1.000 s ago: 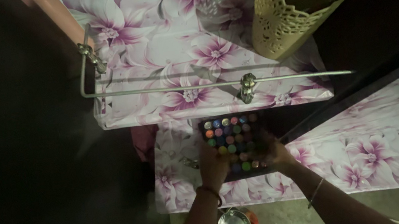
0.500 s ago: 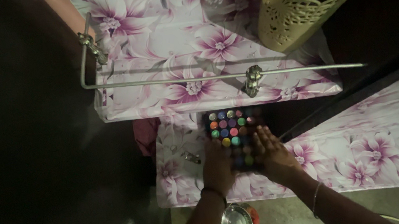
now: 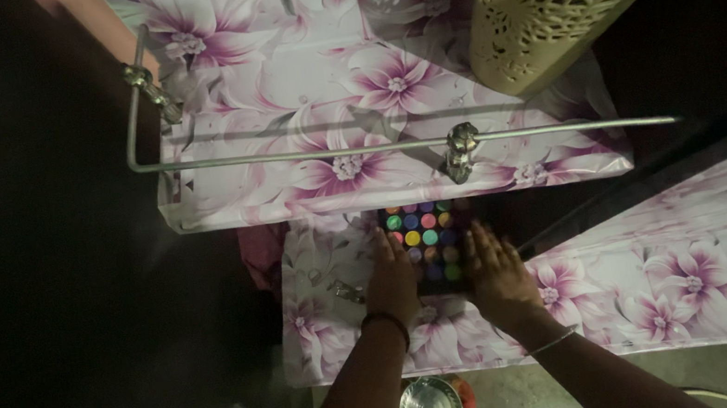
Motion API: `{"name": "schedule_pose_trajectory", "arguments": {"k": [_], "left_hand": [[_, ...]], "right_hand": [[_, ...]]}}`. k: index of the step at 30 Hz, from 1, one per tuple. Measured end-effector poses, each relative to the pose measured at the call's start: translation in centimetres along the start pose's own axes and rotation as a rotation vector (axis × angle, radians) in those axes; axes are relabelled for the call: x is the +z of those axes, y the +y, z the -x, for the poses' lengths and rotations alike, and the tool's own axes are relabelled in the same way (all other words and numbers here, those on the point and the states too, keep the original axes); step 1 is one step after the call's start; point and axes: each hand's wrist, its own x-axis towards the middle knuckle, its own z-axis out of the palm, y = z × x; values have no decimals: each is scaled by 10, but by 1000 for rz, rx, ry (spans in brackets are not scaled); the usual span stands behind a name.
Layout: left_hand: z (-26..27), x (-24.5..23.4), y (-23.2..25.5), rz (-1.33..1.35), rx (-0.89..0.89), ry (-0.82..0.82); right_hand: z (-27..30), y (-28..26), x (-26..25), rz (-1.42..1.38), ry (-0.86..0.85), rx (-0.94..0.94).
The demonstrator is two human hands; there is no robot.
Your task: The person places a cosmetic tube into a shelf, picks up a makeup palette from a bed to place it in the shelf, and then sorts through several bangles on the bed by placing them into a yellow container.
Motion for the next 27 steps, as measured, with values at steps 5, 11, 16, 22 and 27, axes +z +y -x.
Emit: {"name": "schedule_pose_trajectory", "arguments": {"k": [5,11,16,22,27], "left_hand": [[12,-11,20,50,-67,88],[46,-57,59,119,9,91],[65,-65,80,77,75,103],[88,-86,104,37,67,103],[108,-118,120,-71,114,317]], "right_hand": [[-4,-7,-15,13,-51,41],[-5,-19,-41,39,-108,11],[7,-30,-63,-35,-58,0],[31,-31,-98,-82,49,-42],[40,-32,-145,-139,71,-85]]}}
